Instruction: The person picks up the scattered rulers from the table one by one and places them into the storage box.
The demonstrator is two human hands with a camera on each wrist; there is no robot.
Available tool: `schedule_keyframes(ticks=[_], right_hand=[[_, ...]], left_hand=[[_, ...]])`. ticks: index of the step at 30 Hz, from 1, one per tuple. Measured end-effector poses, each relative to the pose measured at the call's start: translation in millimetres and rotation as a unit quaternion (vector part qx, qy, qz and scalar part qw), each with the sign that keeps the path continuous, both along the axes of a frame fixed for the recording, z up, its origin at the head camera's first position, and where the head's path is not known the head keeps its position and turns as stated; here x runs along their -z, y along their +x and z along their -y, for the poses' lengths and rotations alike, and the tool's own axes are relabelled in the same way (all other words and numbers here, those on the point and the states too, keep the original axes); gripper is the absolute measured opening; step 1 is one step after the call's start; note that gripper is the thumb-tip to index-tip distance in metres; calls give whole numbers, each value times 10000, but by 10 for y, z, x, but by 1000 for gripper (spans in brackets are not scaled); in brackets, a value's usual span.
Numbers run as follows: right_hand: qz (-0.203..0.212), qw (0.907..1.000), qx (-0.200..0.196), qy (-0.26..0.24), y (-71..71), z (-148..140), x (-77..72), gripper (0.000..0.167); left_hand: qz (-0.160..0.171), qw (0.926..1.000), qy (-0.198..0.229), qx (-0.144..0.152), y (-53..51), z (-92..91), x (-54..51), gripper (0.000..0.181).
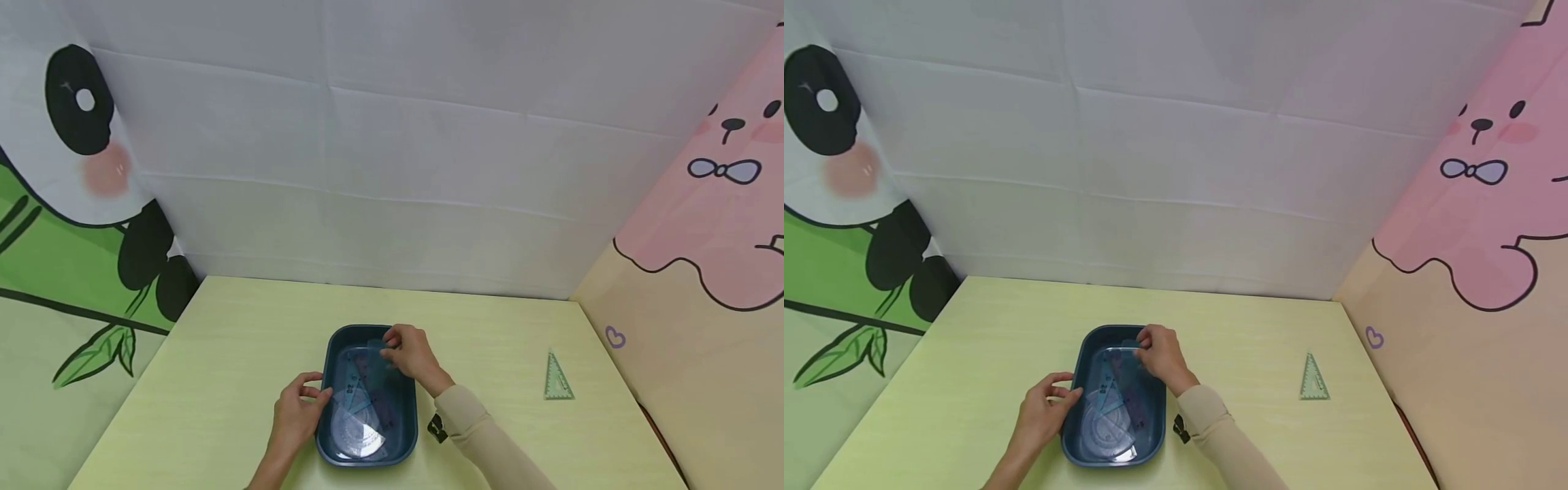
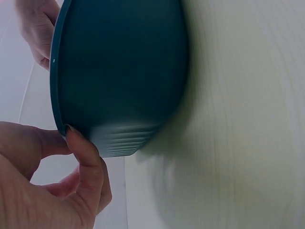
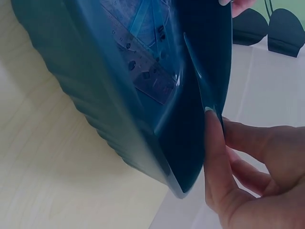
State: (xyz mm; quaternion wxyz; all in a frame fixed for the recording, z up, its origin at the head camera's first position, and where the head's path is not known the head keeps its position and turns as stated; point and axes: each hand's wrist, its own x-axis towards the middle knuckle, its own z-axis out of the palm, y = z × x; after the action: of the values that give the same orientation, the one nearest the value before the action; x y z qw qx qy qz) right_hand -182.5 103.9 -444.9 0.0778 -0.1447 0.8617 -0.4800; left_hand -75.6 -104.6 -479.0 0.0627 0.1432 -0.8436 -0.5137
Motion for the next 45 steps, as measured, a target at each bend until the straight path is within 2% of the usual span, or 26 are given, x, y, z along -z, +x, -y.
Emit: schedule_keyframes(ticks=[21,29,35,45], right_hand=[[-16,9997,-30,257,-59,176,61,22],[-170,9990,-30,415,-46,217,116,22],[-52,9990,109,440,-56,235,152,21],[-102,9975,207,671,-79,239,172,18]], left_hand=[[45,10000,42,14,-3,4,-1,34],[34,10000,17,29,0,6,0,33],[34,10000,15,32,-2,0,-1,33],[44,10000,-14,32,-2,-4,1,33]])
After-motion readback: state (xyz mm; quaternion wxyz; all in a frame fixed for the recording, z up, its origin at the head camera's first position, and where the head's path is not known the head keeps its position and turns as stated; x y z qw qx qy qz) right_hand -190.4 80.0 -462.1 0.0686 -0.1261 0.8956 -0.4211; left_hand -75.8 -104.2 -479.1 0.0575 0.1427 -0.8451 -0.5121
